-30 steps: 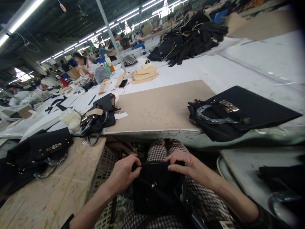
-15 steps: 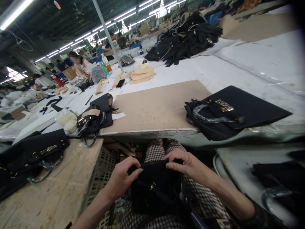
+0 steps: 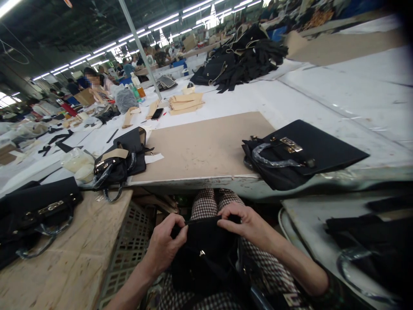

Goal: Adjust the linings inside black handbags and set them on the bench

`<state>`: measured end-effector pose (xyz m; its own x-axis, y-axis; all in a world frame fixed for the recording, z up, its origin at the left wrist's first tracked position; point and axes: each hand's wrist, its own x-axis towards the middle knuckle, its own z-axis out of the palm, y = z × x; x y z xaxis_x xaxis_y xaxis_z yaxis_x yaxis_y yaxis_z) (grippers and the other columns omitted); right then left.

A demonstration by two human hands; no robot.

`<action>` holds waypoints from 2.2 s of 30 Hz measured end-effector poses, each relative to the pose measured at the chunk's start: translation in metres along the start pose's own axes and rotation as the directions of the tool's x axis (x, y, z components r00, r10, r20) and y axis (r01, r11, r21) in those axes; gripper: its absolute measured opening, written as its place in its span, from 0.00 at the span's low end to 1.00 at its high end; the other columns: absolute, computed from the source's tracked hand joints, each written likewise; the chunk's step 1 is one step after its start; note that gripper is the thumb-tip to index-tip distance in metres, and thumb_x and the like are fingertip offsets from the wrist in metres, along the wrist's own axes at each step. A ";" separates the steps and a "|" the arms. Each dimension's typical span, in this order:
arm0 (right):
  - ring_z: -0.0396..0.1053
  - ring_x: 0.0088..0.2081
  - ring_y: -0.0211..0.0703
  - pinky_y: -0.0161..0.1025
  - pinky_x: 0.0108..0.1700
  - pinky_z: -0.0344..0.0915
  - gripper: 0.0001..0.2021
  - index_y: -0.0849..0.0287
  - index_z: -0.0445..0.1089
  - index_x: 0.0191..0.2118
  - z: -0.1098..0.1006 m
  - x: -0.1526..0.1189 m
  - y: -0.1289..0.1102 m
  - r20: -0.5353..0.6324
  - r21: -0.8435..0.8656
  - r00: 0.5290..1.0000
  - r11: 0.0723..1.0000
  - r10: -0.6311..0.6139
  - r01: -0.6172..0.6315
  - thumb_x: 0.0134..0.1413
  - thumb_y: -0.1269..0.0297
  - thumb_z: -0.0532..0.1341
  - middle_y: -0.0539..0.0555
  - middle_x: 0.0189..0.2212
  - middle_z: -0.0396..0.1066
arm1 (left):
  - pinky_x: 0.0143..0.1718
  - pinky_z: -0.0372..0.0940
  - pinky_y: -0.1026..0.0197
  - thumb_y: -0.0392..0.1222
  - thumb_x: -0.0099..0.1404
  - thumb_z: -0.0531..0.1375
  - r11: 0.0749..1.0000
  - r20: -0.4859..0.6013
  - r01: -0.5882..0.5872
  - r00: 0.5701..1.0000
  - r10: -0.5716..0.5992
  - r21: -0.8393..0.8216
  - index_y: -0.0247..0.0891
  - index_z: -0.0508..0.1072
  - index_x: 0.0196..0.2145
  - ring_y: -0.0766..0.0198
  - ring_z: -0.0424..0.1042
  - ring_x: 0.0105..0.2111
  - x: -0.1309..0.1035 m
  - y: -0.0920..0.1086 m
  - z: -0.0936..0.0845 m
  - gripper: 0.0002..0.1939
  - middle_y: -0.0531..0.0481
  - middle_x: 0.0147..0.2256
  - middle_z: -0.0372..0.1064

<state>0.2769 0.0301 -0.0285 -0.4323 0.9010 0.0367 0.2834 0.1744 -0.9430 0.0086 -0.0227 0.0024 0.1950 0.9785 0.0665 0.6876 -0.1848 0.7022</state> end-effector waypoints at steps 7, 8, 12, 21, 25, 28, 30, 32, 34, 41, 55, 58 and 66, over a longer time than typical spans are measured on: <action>0.70 0.41 0.46 0.43 0.47 0.64 0.09 0.55 0.71 0.28 0.002 0.001 -0.003 -0.026 -0.037 1.000 0.999 0.009 -0.010 0.56 0.59 0.65 0.51 0.35 0.75 | 0.36 0.61 0.65 0.42 0.67 0.58 0.995 -0.076 0.095 0.992 -0.096 -0.020 0.39 0.68 0.30 0.65 0.67 0.32 0.000 0.003 0.002 0.08 0.54 0.30 0.68; 0.70 0.40 0.46 0.43 0.46 0.64 0.09 0.55 0.71 0.28 0.002 0.001 -0.003 -0.029 -0.047 1.000 0.999 0.010 -0.011 0.56 0.59 0.65 0.51 0.34 0.75 | 0.35 0.61 0.65 0.42 0.66 0.58 0.993 -0.088 0.115 0.989 -0.117 -0.028 0.39 0.69 0.30 0.65 0.67 0.31 -0.001 0.004 0.003 0.08 0.54 0.30 0.68; 0.69 0.37 0.45 0.42 0.43 0.64 0.09 0.56 0.71 0.27 0.006 0.001 -0.002 -0.059 -0.082 0.998 0.997 0.009 -0.014 0.56 0.59 0.65 0.51 0.32 0.74 | 0.36 0.62 0.65 0.44 0.65 0.59 0.974 -0.133 0.199 0.968 -0.212 -0.105 0.38 0.69 0.30 0.64 0.68 0.32 -0.002 0.004 0.008 0.08 0.53 0.30 0.70; 0.67 0.35 0.44 0.41 0.41 0.63 0.10 0.56 0.67 0.25 0.018 0.004 -0.003 -0.121 -0.139 0.993 0.990 -0.012 -0.005 0.54 0.63 0.64 0.50 0.28 0.72 | 0.37 0.62 0.65 0.45 0.65 0.62 0.961 0.155 0.179 0.977 -0.148 -0.212 0.43 0.74 0.49 0.64 0.69 0.34 0.013 -0.002 -0.005 0.14 0.54 0.33 0.71; 0.68 0.35 0.45 0.41 0.41 0.63 0.09 0.56 0.68 0.25 0.016 0.003 -0.004 -0.107 -0.130 0.994 0.992 -0.014 0.000 0.54 0.63 0.64 0.50 0.29 0.72 | 0.38 0.62 0.65 0.45 0.66 0.62 0.993 0.259 0.039 0.966 -0.008 -0.112 0.43 0.80 0.39 0.63 0.71 0.36 0.021 0.007 -0.014 0.08 0.52 0.34 0.74; 0.69 0.36 0.45 0.42 0.41 0.63 0.09 0.56 0.69 0.25 0.015 0.002 -0.006 -0.086 -0.103 0.996 0.995 -0.023 0.014 0.54 0.64 0.64 0.50 0.30 0.73 | 0.34 0.62 0.65 0.47 0.67 0.60 0.985 0.272 0.046 0.962 0.001 -0.165 0.40 0.80 0.33 0.64 0.69 0.32 0.023 0.007 -0.012 0.11 0.52 0.29 0.72; 0.69 0.36 0.45 0.42 0.42 0.63 0.09 0.56 0.68 0.25 0.016 0.002 -0.008 -0.082 -0.095 0.996 0.995 -0.036 0.029 0.54 0.65 0.64 0.50 0.30 0.74 | 0.32 0.62 0.65 0.48 0.65 0.61 0.953 0.297 0.154 0.952 -0.073 -0.260 0.38 0.80 0.32 0.63 0.69 0.31 0.023 0.003 -0.009 0.12 0.51 0.29 0.72; 0.69 0.36 0.44 0.43 0.42 0.63 0.09 0.56 0.67 0.24 0.017 0.002 -0.010 -0.089 -0.103 0.995 0.994 -0.045 0.036 0.53 0.66 0.64 0.50 0.30 0.75 | 0.28 0.62 0.66 0.49 0.63 0.63 0.887 0.367 0.307 0.914 -0.173 -0.346 0.37 0.79 0.32 0.64 0.69 0.28 0.023 -0.002 -0.009 0.12 0.52 0.28 0.72; 0.70 0.36 0.44 0.43 0.42 0.63 0.09 0.56 0.66 0.24 0.020 0.002 -0.012 -0.104 -0.112 0.994 0.993 -0.042 0.030 0.52 0.68 0.64 0.49 0.31 0.75 | 0.25 0.60 0.67 0.49 0.62 0.63 0.857 0.417 0.384 0.880 -0.226 -0.344 0.37 0.79 0.32 0.65 0.68 0.26 0.025 -0.003 -0.010 0.12 0.52 0.26 0.71; 0.70 0.36 0.44 0.42 0.42 0.62 0.10 0.56 0.63 0.23 0.028 0.004 -0.014 -0.143 -0.108 0.989 0.994 -0.037 0.022 0.50 0.70 0.64 0.49 0.31 0.75 | 0.33 0.60 0.65 0.43 0.68 0.59 0.974 0.371 -0.135 0.927 0.059 0.183 0.43 0.79 0.32 0.62 0.72 0.31 0.045 0.030 -0.007 0.10 0.52 0.30 0.74; 0.73 0.42 0.42 0.38 0.46 0.65 0.07 0.57 0.72 0.25 -0.009 0.003 -0.020 0.124 -0.016 0.979 0.986 -0.160 0.164 0.49 0.66 0.71 0.50 0.40 0.75 | 0.28 0.52 0.65 0.46 0.69 0.57 0.955 0.429 -0.177 0.901 0.059 0.239 0.39 0.71 0.26 0.65 0.68 0.27 0.049 0.038 0.001 0.15 0.54 0.25 0.69; 0.73 0.44 0.43 0.39 0.49 0.64 0.09 0.57 0.72 0.23 -0.017 0.002 -0.020 0.121 -0.085 0.985 0.988 -0.121 0.132 0.48 0.67 0.71 0.49 0.42 0.77 | 0.29 0.53 0.65 0.47 0.70 0.57 0.964 0.428 -0.127 0.903 0.016 0.232 0.38 0.73 0.28 0.65 0.68 0.29 0.047 0.038 -0.001 0.15 0.54 0.27 0.70; 0.73 0.44 0.44 0.40 0.49 0.63 0.07 0.57 0.69 0.26 -0.016 -0.002 -0.017 0.030 -0.144 0.996 0.986 -0.081 0.085 0.51 0.71 0.67 0.49 0.41 0.77 | 0.30 0.52 0.64 0.48 0.70 0.56 0.974 0.430 -0.113 0.903 0.017 0.197 0.37 0.71 0.27 0.66 0.67 0.28 0.044 0.035 -0.002 0.16 0.55 0.26 0.68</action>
<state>0.2865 0.0311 -0.0076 -0.4796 0.8714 0.1029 0.3660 0.3052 -0.8792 0.0402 0.0141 0.0314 0.4887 0.8409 -0.2327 0.7857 -0.3082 0.5364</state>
